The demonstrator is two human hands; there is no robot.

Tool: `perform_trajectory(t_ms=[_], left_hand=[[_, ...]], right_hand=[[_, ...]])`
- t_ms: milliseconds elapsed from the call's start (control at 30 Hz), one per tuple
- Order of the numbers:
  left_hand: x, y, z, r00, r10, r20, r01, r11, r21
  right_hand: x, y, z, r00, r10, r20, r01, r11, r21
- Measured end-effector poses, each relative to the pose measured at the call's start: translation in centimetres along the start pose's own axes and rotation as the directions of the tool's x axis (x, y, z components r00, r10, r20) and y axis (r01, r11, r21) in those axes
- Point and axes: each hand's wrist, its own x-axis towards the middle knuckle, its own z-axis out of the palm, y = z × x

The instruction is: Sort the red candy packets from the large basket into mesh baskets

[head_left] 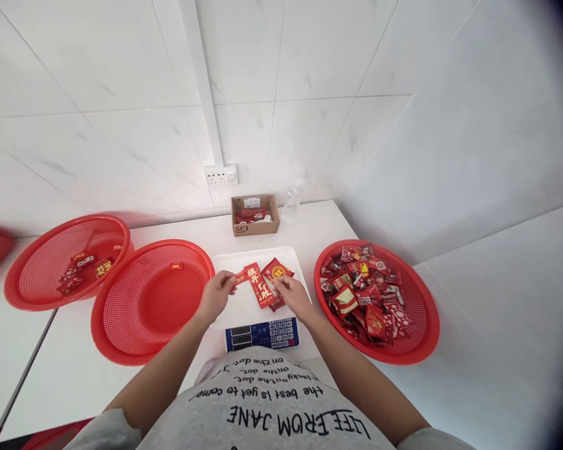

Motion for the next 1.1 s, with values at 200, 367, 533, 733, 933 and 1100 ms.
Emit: perform_trajectory(t_ms=[200, 367, 533, 733, 933, 1100], left_hand=[[-0.7, -2.8, -6.1, 0.963, 0.050, -0.265, 0.093, 0.861, 0.500], [-0.1, -4.8, -7.6, 0.957, 0.035, -0.289, 0.168, 0.745, 0.645], [0.3, -3.2, -3.3, 0.989, 0.032, -0.145, 0.028, 0.919, 0.394], [0.3, -1.2, 3.4, 0.911, -0.299, 0.283, 0.360, 0.912, -0.196], [0.9, 0.2, 4.1, 0.921, -0.129, 0.367, 0.336, 0.739, -0.584], [0.0, 1.8, 3.4, 0.897, -0.082, 0.435, 0.290, 0.850, -0.439]], right_hand=[[-0.7, 1.2, -0.2, 0.953, -0.261, 0.150, 0.300, 0.774, -0.557], [-0.8, 1.8, 0.9, 0.910, -0.253, 0.329, 0.414, 0.567, -0.712], [-0.3, 1.8, 1.2, 0.884, -0.242, 0.400, 0.467, 0.512, -0.721], [-0.5, 1.2, 1.7, 0.870, -0.431, 0.241, 0.485, 0.651, -0.584], [-2.2, -1.0, 2.2, 0.772, -0.566, 0.289, 0.636, 0.692, -0.341], [-1.1, -2.5, 1.4, 0.956, -0.253, -0.149, 0.250, 0.967, -0.038]])
